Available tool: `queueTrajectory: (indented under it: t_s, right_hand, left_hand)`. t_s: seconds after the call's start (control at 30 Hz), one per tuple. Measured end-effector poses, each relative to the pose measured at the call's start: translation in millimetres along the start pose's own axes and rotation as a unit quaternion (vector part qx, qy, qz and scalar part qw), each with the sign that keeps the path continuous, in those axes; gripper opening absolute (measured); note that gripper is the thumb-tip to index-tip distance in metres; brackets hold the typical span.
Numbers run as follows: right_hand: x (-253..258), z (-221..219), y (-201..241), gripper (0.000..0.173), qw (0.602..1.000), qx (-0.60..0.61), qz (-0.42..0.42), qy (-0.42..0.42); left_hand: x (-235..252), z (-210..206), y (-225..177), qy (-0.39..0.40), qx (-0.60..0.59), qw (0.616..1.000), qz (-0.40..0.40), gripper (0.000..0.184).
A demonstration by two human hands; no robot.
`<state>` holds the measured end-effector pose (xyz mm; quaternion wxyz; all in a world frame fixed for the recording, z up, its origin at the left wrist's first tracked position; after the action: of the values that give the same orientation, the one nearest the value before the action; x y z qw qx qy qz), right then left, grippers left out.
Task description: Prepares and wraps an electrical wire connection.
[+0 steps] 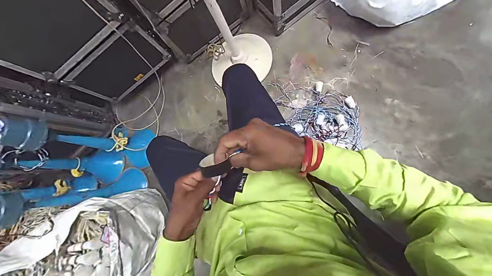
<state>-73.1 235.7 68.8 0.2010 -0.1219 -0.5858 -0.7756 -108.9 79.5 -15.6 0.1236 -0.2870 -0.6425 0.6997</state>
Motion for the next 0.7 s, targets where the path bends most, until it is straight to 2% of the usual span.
queueTrajectory:
  t_s: [0.07, 0.17, 0.2, 0.27, 0.3, 0.33, 0.37, 0.43, 0.5, 0.57, 0.63, 0.7]
  right_hand:
    - [-1, 13, 0, 0.014, 1.000, 0.017, -0.018, 0.016]
    - [-4, 42, -1, 0.015, 0.996, 0.061, -0.065, 0.001]
    - [-4, 57, 2, 0.017, 0.996, 0.061, -0.070, -0.015]
    - [-8, 100, 9, 0.018, 0.994, 0.019, -0.079, -0.074]
    - [-14, 127, 11, 0.018, 0.989, -0.008, -0.092, -0.111]
    - [-22, 158, 10, 0.018, 0.982, -0.032, -0.118, -0.145]
    - [-34, 193, 6, 0.020, 0.970, -0.058, -0.151, -0.182]
    - [-71, 269, -17, 0.023, 0.935, -0.107, -0.222, -0.254]
    - [-118, 349, -62, 0.030, 0.905, -0.139, -0.267, -0.300]
    - [-166, 403, -102, 0.032, 0.880, -0.168, -0.310, -0.318]
    - [-200, 407, -118, 0.028, 0.838, -0.195, -0.378, -0.341]
    - [-216, 377, -132, 0.030, 0.797, -0.232, -0.451, -0.329]
  left_hand:
    - [2, 1, -15, -0.026, -0.018, 0.999, -0.032, 0.015]
    - [9, -14, -46, -0.009, 0.008, 0.994, -0.109, 0.008]
    - [12, -22, -52, 0.011, 0.037, 0.991, -0.132, 0.019]
    - [21, -35, -45, 0.088, 0.135, 0.977, -0.138, 0.079]
    - [26, -34, -33, 0.110, 0.199, 0.966, -0.122, 0.099]
    - [29, -26, -18, 0.107, 0.256, 0.955, -0.104, 0.106]
    - [29, -14, -5, 0.090, 0.304, 0.944, -0.089, 0.104]
    - [15, 12, 21, 0.066, 0.367, 0.925, -0.074, 0.085]
    - [-9, 32, 41, 0.050, 0.400, 0.911, -0.082, 0.064]
    - [-30, 41, 52, 0.017, 0.402, 0.908, -0.114, 0.043]
    - [-40, 36, 58, -0.001, 0.418, 0.894, -0.160, 0.033]
    - [-42, 27, 56, -0.020, 0.423, 0.883, -0.201, 0.032]
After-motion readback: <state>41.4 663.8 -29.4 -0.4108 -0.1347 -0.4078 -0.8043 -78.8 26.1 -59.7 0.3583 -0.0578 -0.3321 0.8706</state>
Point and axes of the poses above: each hand's wrist, its own x-axis towards the middle knuckle, its own z-axis out of the back of the hand, y = z × x, the point moved 10 cm from there along x, towards the middle knuckle, and after that the axes turned 6 degrees about -y, right-handed, at the moved point
